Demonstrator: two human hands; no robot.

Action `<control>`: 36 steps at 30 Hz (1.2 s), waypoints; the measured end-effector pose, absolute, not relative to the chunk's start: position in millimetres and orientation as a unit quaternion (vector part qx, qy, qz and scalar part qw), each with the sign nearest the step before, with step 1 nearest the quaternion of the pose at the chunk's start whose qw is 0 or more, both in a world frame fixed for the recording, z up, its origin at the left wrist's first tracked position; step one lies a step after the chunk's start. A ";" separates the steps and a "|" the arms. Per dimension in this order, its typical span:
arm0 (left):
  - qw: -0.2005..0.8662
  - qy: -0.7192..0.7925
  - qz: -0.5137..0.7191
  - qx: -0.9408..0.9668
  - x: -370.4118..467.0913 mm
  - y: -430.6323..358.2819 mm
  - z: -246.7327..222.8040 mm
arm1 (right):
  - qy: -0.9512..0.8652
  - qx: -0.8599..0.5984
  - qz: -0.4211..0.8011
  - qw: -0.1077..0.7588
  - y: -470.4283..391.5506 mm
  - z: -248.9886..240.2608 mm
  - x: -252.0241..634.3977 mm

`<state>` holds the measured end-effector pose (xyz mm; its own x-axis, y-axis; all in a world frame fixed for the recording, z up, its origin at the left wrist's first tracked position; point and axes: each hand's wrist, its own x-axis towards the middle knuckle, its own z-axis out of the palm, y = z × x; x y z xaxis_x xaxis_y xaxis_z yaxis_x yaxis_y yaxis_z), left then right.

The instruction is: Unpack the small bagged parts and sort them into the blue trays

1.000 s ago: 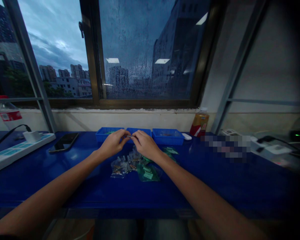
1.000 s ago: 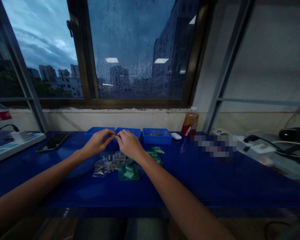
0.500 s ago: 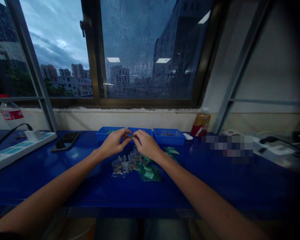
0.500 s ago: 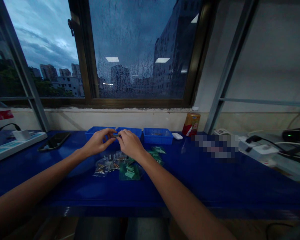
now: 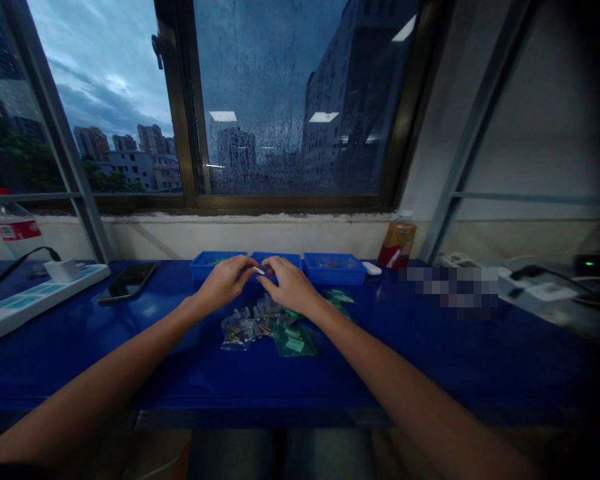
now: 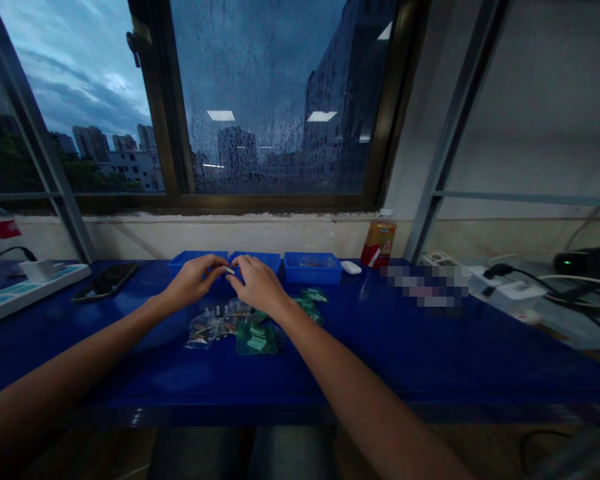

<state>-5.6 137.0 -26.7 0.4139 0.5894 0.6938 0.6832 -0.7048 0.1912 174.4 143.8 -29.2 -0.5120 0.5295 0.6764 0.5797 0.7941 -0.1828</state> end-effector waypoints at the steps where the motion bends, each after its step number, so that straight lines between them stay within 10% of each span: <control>1: 0.060 -0.381 -0.385 -0.838 -5.4 136.6 -26.3 | -0.869 -0.319 -0.033 0.376 143.5 -29.0 174.4; 36: 0.062 -0.409 -0.377 -0.829 -2.9 131.6 -24.9 | -0.876 -0.304 -0.065 0.370 145.0 -29.2 174.2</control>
